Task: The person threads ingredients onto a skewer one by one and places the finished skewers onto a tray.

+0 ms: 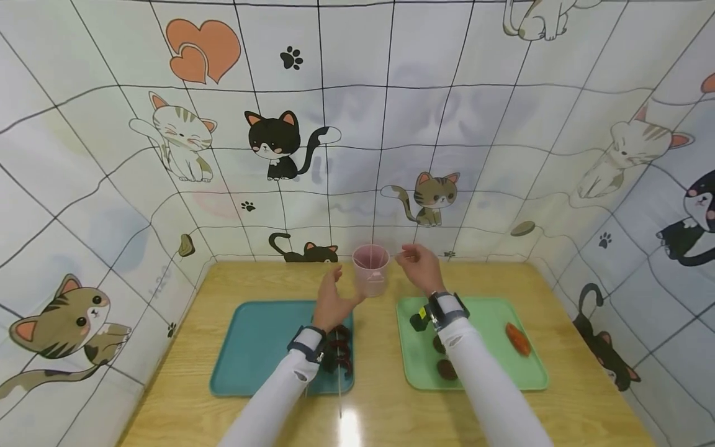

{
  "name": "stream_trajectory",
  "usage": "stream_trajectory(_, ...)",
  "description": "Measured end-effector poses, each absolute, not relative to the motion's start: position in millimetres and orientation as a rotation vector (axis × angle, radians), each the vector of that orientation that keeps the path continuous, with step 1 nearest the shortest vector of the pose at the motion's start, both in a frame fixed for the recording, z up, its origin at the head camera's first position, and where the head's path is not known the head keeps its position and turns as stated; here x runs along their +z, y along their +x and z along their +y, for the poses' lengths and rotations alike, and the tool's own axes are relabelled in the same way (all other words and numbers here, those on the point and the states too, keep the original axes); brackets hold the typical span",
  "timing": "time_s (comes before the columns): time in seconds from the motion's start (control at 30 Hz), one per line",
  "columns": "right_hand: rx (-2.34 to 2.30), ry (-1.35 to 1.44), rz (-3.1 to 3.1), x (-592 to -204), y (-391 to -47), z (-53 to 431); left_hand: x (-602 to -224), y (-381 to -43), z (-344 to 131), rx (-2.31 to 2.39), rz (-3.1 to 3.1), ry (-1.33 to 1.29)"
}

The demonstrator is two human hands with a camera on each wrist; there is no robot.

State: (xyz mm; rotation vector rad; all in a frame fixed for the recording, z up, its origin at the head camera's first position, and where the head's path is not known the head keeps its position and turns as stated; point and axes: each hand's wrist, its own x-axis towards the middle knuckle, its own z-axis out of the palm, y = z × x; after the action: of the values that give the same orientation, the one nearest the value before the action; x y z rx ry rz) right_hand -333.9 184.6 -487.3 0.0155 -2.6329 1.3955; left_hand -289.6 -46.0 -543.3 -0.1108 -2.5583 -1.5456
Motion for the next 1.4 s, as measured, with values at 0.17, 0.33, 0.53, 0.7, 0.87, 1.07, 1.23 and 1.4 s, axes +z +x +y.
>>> stream_trajectory(0.17,1.405,0.019,-2.668,-484.9,-362.0,179.2,-550.1,-320.5,-39.8,-1.553,-2.579,-0.148)
stream_trajectory(0.33,1.474,-0.024,-2.616,-485.6,-385.1,173.2,-556.8,-345.2,-34.0,-1.507,-2.586,-0.249)
stream_trajectory(0.53,1.511,-0.1,-2.554,-488.5,-400.7,161.8,-562.7,-360.9,-23.6,-1.507,-2.542,-0.349)
stream_trajectory(0.7,1.534,-0.164,-2.527,-489.0,-403.4,152.0,-570.4,-366.8,-20.2,-1.569,-2.447,-0.395)
stream_trajectory(0.87,1.538,-0.164,-2.497,-489.0,-400.5,150.0,-574.9,-367.7,-21.1,-1.599,-2.403,-0.382)
stream_trajectory(1.07,1.493,-0.103,-2.485,-487.4,-395.1,157.5,-574.9,-366.6,-20.2,-1.596,-2.403,-0.374)
stream_trajectory(1.23,1.509,-0.068,-2.485,-484.7,-390.3,164.7,-573.9,-364.3,-20.2,-1.623,-2.411,-0.347)
stream_trajectory(1.4,1.542,-0.05,-2.447,-477.9,-382.3,173.4,-573.2,-363.5,-19.9,-1.614,-2.43,-0.327)
